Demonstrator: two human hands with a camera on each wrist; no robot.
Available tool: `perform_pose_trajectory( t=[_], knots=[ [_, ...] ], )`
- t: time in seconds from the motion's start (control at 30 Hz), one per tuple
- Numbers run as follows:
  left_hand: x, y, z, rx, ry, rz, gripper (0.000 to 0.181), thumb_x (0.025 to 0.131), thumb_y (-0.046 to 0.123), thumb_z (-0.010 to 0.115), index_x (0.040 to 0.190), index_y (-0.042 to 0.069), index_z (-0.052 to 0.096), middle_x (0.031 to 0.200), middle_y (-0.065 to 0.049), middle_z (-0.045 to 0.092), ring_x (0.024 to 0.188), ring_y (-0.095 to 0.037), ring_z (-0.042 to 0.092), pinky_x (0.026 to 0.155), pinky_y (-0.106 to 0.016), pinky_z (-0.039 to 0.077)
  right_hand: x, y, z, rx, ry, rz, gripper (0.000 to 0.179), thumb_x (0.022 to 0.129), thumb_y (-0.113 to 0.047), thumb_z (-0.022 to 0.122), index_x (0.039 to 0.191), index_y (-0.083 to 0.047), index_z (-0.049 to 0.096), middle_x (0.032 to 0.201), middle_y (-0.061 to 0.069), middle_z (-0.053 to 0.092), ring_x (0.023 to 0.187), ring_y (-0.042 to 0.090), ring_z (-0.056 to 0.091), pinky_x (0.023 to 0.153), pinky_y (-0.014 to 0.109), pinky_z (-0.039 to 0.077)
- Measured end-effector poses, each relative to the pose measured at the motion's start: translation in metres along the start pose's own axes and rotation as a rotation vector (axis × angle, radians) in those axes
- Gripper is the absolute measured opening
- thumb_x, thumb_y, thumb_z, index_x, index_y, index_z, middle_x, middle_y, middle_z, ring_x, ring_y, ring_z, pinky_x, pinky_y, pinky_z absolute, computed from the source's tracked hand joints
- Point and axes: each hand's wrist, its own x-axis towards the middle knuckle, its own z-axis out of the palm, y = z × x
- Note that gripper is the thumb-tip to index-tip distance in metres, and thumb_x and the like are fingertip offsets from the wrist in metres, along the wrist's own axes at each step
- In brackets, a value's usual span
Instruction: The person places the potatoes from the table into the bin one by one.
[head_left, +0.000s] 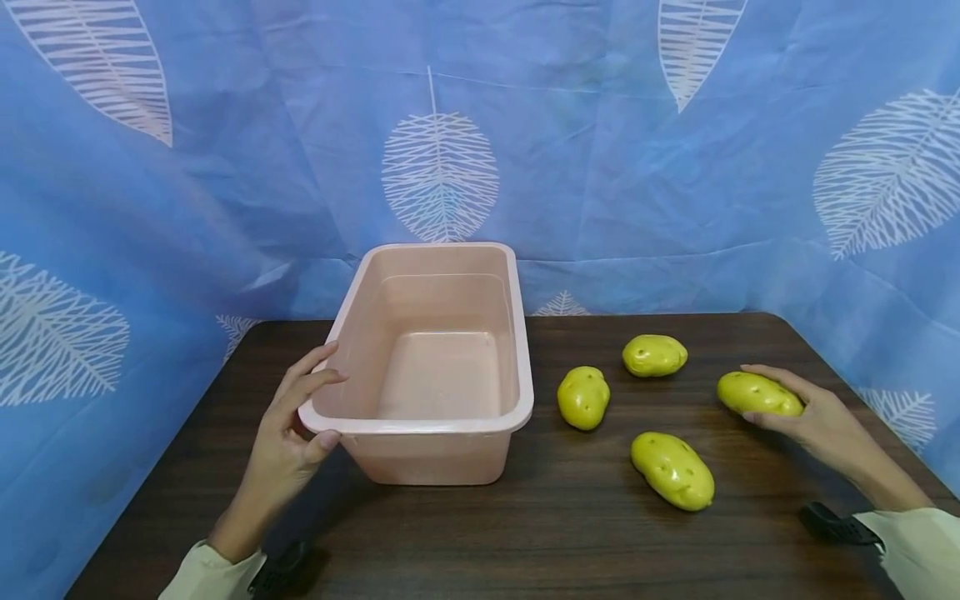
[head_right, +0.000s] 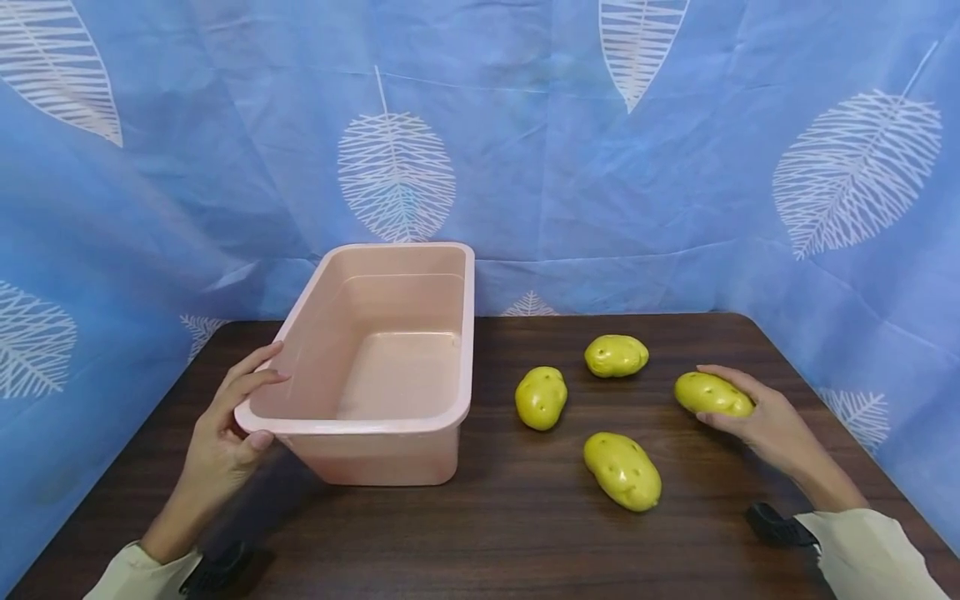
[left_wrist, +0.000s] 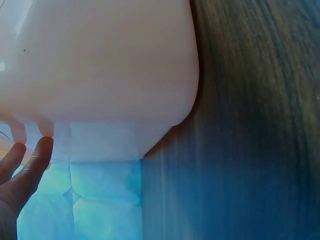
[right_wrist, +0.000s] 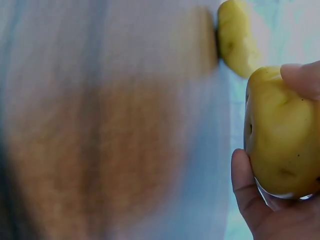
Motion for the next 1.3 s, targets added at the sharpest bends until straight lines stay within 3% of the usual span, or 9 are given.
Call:
perform_pose_trajectory(
  t=[0.13,0.23,0.53,0.8,1.03,1.3],
  knots=[
    [-0.001,-0.004,0.0,-0.058,0.014,0.036,0.057,0.088,0.02,0.083,0.132,-0.008,0.061,0.164,-0.018,0.037,0.149,-0.028,0.034,0.108,-0.015,0.043,-0.003,-0.011,-0.004,0.042,0.048,-0.05,0.069,0.1,-0.027,0.072,0.161,-0.032,0.041,0.132,-0.024,0.049,0.085,0.0,0.055,0.062,0.029,0.046],
    [-0.003,-0.006,0.0,-0.075,0.024,0.045,0.056,0.089,0.02,0.083,0.133,-0.007,0.061,0.164,-0.019,0.036,0.149,-0.028,0.034,0.108,-0.015,0.043,-0.003,-0.024,-0.007,0.063,0.069,-0.096,0.069,0.099,-0.022,0.073,0.16,-0.031,0.042,0.125,-0.038,0.043,0.083,0.004,0.055,0.06,0.03,0.046],
    [-0.006,-0.001,0.003,-0.082,0.07,-0.041,0.054,0.088,0.005,0.079,0.136,-0.006,0.058,0.168,-0.012,0.034,0.15,-0.026,0.034,0.11,-0.015,0.044,0.001,-0.067,-0.015,0.064,0.078,-0.175,0.068,0.098,-0.019,0.074,0.159,-0.028,0.045,0.135,-0.032,0.041,0.088,0.004,0.056,0.061,0.029,0.048],
    [-0.008,-0.007,0.004,-0.123,0.086,0.018,0.05,0.09,0.003,0.076,0.135,-0.007,0.057,0.167,-0.017,0.035,0.148,-0.026,0.037,0.11,-0.016,0.045,0.001,-0.109,-0.015,0.076,0.083,-0.23,0.066,0.096,-0.015,0.076,0.155,-0.027,0.05,0.141,-0.026,0.046,0.092,0.007,0.057,0.064,0.027,0.049],
    [-0.008,-0.006,0.004,-0.112,0.066,-0.005,0.051,0.091,0.002,0.073,0.137,-0.007,0.055,0.169,-0.015,0.033,0.15,-0.026,0.036,0.112,-0.016,0.042,0.008,-0.134,-0.016,0.074,0.081,-0.343,0.07,0.093,-0.01,0.078,0.155,-0.024,0.05,0.14,-0.026,0.049,0.095,0.004,0.058,0.065,0.025,0.049],
    [-0.009,-0.005,0.003,-0.084,0.055,-0.039,0.052,0.091,0.0,0.071,0.139,-0.004,0.054,0.17,-0.011,0.032,0.15,-0.024,0.035,0.111,-0.016,0.042,0.014,-0.171,-0.014,0.103,0.046,-0.293,0.068,0.094,-0.016,0.079,0.153,-0.034,0.052,0.139,-0.02,0.055,0.095,0.009,0.062,0.068,0.027,0.052]
  ],
)
